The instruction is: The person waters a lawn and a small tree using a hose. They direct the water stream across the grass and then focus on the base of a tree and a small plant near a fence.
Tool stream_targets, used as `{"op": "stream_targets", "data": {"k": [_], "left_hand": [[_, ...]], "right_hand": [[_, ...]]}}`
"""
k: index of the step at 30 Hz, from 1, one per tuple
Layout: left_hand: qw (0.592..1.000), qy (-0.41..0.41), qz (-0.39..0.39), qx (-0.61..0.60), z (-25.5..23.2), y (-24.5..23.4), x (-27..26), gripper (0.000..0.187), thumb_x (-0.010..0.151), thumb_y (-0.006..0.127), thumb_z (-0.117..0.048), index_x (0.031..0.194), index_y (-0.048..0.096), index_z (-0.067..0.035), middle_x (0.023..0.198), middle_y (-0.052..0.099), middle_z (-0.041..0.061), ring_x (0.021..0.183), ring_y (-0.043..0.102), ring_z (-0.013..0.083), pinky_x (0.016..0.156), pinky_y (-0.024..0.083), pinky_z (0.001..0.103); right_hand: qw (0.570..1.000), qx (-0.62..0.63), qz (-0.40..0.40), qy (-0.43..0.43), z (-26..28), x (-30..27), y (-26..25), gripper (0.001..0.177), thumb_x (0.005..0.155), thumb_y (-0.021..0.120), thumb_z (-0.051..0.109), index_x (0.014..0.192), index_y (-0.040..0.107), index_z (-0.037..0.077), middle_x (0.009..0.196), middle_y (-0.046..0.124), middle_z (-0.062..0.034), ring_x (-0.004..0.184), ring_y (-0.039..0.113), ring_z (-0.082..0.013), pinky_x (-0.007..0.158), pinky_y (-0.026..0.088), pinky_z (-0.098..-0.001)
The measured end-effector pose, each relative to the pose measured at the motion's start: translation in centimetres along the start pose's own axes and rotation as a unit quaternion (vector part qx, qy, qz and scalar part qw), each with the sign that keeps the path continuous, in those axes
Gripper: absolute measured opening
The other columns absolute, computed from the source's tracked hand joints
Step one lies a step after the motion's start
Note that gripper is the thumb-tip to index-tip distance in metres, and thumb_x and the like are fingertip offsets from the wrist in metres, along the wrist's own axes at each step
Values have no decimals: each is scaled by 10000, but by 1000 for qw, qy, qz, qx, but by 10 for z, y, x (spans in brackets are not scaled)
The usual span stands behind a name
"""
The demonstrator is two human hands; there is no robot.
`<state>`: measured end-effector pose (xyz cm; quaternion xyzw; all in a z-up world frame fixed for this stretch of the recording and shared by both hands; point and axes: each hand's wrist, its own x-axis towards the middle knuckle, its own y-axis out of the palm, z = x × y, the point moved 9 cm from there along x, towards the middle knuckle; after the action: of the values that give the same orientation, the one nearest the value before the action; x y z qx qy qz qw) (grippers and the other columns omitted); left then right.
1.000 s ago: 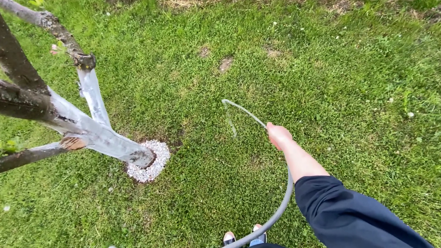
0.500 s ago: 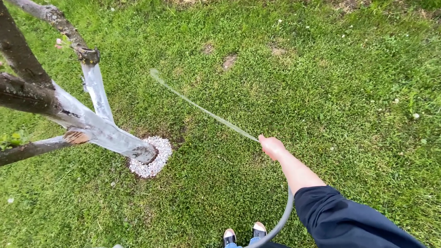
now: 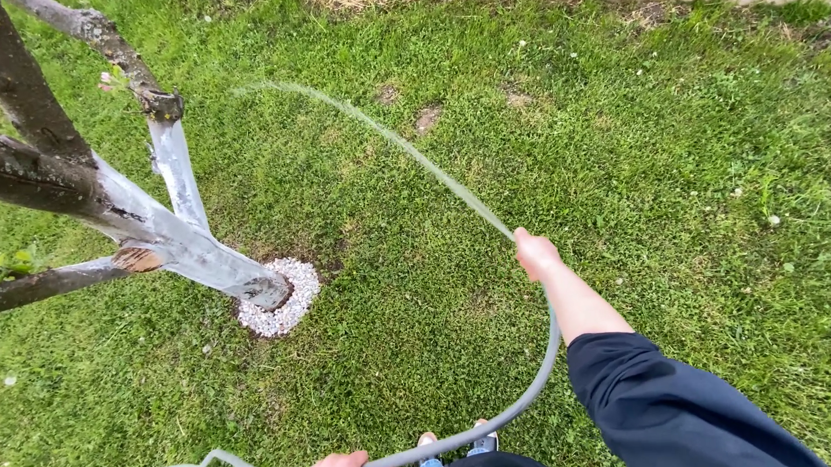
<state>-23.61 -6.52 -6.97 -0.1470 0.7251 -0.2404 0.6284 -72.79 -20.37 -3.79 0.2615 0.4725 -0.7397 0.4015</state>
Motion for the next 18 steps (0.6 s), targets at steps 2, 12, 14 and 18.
{"op": "stream_targets", "data": {"k": [2, 12, 14, 18], "left_hand": [[1000, 17, -2, 1, -4, -3, 3, 738, 760, 507, -1018, 771, 538, -281, 804, 642, -84, 819, 661, 143, 817, 528, 340], [996, 86, -34, 15, -24, -20, -1, 707, 834, 487, -967, 830, 585, -267, 753, 607, -86, 727, 620, 112, 773, 556, 313], [996, 86, -21, 20, -21, -16, -2, 696, 849, 466, -960, 847, 585, -274, 750, 586, -104, 714, 603, 78, 774, 566, 282], [998, 59, -15, 2, -5, -8, -1, 737, 796, 536, -995, 760, 536, -258, 733, 590, -67, 739, 622, 134, 769, 530, 322]], "right_hand": [[1000, 21, -7, 7, 3, -2, -12, 474, 1113, 368, 505, 927, 544, 107, 638, 344, 61, 476, 212, -53, 379, 193, -211], [992, 111, -27, 49, -14, 6, -35, 437, 1068, 380, 543, 850, 451, 172, 621, 343, 78, 487, 199, -73, 437, 171, -270], [994, 98, -35, 23, -13, 4, -32, 448, 1073, 391, 518, 834, 488, 152, 619, 356, 69, 470, 235, -79, 416, 196, -268], [997, 60, -29, 47, -23, -3, -17, 463, 1079, 397, 564, 908, 499, 146, 665, 371, 55, 508, 233, -69, 445, 223, -244]]}}
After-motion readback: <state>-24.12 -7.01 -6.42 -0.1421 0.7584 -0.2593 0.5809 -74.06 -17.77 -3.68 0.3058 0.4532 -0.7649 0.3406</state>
